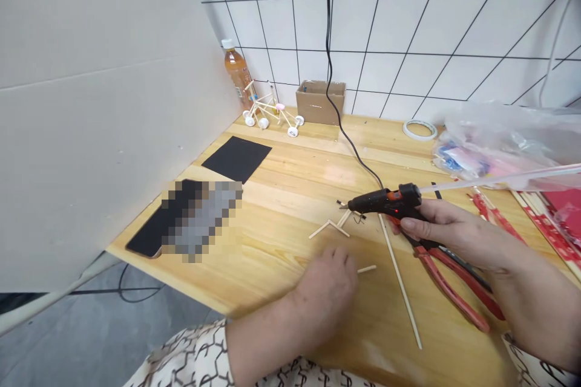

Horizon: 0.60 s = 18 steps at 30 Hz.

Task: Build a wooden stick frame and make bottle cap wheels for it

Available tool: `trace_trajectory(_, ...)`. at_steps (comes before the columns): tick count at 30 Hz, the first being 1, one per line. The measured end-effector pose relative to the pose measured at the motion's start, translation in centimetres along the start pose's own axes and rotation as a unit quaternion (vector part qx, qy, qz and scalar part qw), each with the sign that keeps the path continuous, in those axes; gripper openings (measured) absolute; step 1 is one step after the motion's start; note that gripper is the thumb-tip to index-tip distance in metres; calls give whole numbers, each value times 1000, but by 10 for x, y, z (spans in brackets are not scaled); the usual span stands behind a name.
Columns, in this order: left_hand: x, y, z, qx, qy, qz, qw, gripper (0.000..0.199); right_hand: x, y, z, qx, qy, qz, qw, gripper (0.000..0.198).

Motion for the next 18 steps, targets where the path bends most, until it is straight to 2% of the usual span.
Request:
trace_trajectory(2,13,-4,-16,7,-53,36,998,13,-1,1,-2,17,-16,-4,1000,36)
trace_trajectory(5,29,-12,-46,71,-159,112,978,18,-3,1,-2,40,-23,-2,999,38)
trace_trajectory(7,30,-12,-56,109,-190,118,969,18,-3,2,-2,56,-31,-1,998,34)
trace_trajectory(13,18,-10,-55,153,-191,78,966,15,3,2,0,75,-63,22,995,38)
trace_trajectory(16,17,-10,-55,150,-185,86,967,14,7,0,7,93,-57,42,993,35)
trace_trajectory(18,17,-11,-57,145,-185,97,967,13,10,-5,13,101,-47,81,991,33)
Point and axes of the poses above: each hand's wrist, its own x-axis away from the middle knuckle, its own y-axis out of the palm, z = x × y, the point moved 8 cm from there along -x, towards the middle knuckle, and after that the axes turned 3 degrees about x, right-handed, at the moved point
